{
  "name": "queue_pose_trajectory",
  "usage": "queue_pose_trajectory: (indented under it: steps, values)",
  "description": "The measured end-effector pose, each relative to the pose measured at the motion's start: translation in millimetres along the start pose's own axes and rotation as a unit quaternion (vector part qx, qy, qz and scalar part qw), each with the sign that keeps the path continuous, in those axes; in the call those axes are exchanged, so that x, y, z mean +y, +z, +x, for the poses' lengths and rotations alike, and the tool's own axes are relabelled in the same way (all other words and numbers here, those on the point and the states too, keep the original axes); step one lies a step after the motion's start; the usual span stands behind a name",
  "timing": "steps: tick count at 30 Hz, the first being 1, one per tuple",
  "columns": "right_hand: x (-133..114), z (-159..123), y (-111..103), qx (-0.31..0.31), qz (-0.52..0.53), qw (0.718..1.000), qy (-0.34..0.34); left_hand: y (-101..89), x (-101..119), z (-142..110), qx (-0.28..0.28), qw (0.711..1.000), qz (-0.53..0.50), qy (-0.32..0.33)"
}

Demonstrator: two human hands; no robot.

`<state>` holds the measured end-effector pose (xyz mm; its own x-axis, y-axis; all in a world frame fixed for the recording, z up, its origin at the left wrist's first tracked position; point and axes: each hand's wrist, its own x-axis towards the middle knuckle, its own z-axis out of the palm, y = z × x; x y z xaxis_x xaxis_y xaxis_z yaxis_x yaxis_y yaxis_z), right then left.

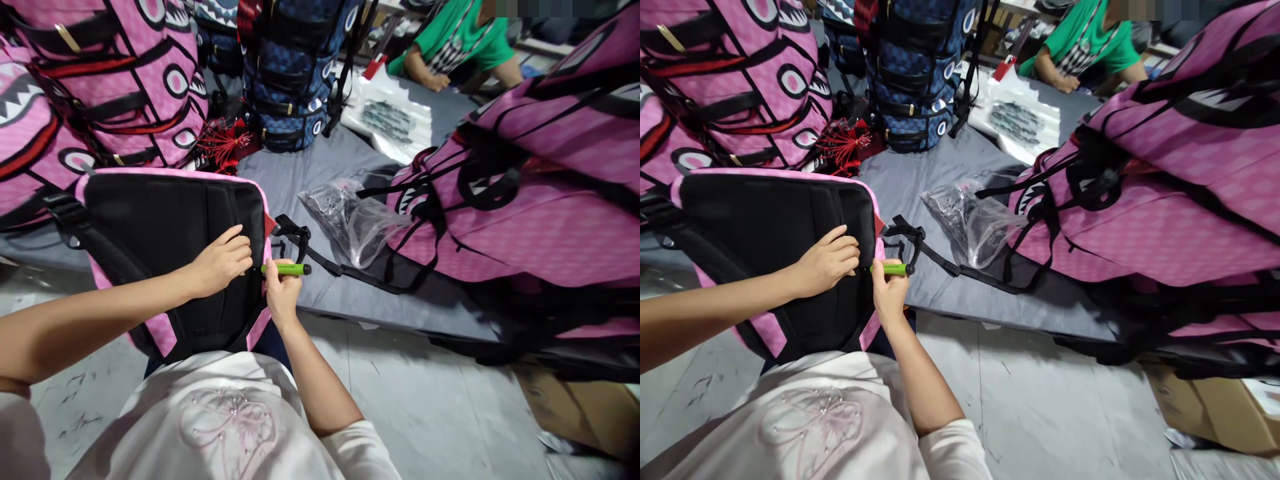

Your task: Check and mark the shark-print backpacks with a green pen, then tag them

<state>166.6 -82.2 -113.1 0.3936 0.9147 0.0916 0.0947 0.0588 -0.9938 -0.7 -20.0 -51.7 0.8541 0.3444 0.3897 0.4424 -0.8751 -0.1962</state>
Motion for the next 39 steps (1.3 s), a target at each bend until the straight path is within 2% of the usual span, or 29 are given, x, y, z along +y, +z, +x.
queue_pose_trajectory:
  steps: [10,20,22,24,28,30,33,35,36,39]
  values:
    - [2,-5,-3,-0.007,0.038,0.999,0.010,-1.1,0,1,-0.017,1.000,0.008,0.000]
    - [-1,-11,-5,-0.019,0.051,0.999,0.001,-14.8,6,3,-0.031,1.000,0.002,-0.007]
    - [-8,-12,-7,-0.034,0.064,0.997,-0.006,-24.2,8,6,-0.031,0.999,0.013,-0.001]
    - [-20,-16,-13,-0.057,0.076,0.995,-0.024,-41.3,12,6,-0.032,0.999,0.041,0.011]
    - [-52,-32,-28,-0.086,0.116,0.988,-0.062,-99.6,26,-8,-0.033,0.994,0.102,0.013]
    - [-69,-40,-36,-0.110,0.130,0.977,-0.132,-132.5,36,-18,-0.033,0.991,0.133,-0.008]
    - [-96,-37,-46,-0.134,0.081,0.939,-0.306,-166.6,51,-23,-0.007,0.985,0.165,-0.055]
    - [-113,-24,-54,-0.140,0.047,0.914,-0.377,-172.1,59,-16,0.032,0.982,0.170,-0.082]
    - [-121,-16,-59,-0.149,0.041,0.908,-0.389,-169.7,62,-10,0.049,0.980,0.165,-0.096]
    - [-141,9,-78,-0.187,0.024,0.907,-0.378,-148.6,65,17,0.066,0.977,0.128,-0.157]
